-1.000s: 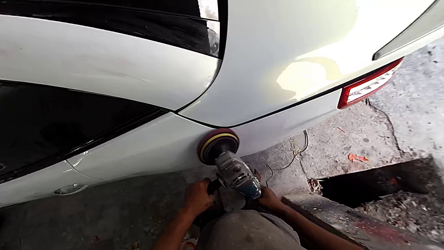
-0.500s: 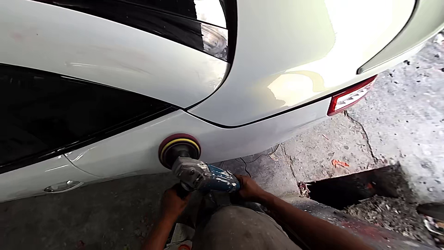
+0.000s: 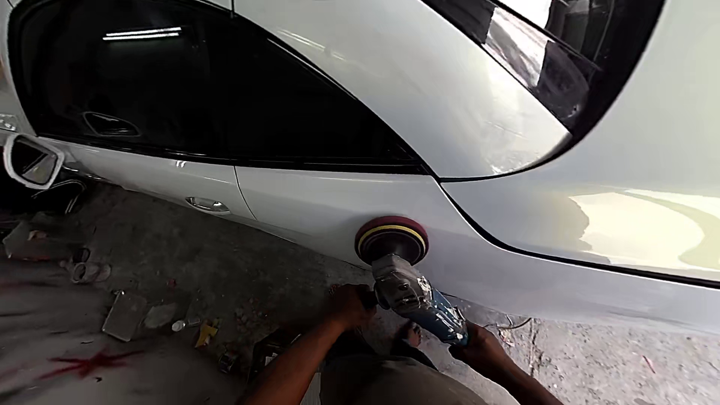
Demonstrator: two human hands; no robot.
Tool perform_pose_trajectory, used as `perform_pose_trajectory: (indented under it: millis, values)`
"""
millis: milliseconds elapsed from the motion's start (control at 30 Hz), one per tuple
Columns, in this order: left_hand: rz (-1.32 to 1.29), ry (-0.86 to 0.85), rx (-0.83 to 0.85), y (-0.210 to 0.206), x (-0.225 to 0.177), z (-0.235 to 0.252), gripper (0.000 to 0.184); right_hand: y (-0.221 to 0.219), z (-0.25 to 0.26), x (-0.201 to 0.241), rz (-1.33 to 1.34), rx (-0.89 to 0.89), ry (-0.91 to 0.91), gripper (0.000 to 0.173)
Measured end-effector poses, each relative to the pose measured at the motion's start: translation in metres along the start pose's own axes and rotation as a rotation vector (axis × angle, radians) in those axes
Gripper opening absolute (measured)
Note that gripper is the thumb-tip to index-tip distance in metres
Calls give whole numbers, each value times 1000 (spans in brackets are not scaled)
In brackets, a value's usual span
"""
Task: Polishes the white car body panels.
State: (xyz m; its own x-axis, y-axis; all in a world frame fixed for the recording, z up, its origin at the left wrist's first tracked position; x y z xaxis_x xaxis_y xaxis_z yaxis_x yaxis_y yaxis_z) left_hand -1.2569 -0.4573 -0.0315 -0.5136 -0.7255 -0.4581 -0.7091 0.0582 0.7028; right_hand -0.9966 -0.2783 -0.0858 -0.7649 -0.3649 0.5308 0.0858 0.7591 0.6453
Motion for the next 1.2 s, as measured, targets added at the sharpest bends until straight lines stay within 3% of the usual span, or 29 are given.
perform_pose_trajectory:
  millis: [233,400,500,600,667,767,867,967,1067,1200]
  values:
    - [-210,20,-142,101,138,3,25,-51,60,163,-206,101,95,65]
    - [-338,189,-206,158,243,-6,27,-81,79,294,-397,268,84,65]
    - [-434,287,-335,190,296,-14,31,-84,83,372,-435,301,134,55]
    - [-634,325,-479,215,330,-22,19,-77,87,421,-400,219,235,44]
    - [-703,321,-526,225,333,-30,14,-69,86,431,-353,163,295,42]
    - [-595,286,-494,231,296,-40,20,-50,70,403,-239,148,285,46]
    - [-455,96,-438,228,218,-48,33,-24,35,329,-29,115,205,54]
    - [-512,-203,-439,210,127,-49,44,2,-15,243,169,-2,34,56]
    - [-528,-400,-352,180,39,-37,37,15,-72,166,349,-130,-202,53]
    - [-401,-572,-272,151,-52,-24,37,15,-133,109,553,-315,-415,43]
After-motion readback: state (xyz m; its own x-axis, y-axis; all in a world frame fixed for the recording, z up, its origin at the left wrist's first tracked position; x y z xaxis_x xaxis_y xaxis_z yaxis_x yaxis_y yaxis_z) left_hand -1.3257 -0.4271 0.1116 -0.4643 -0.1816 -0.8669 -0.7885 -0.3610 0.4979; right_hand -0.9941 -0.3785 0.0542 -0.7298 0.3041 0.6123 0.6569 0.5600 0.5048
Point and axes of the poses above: each hand's wrist, its own z-axis towards the middle knuckle, its own y-axis out of the back of the hand, x = y × z, the point moved 7 cm from there along z, towards the middle knuckle, and after that the axes turned 10 degrees about -x, right-handed, at the moved point
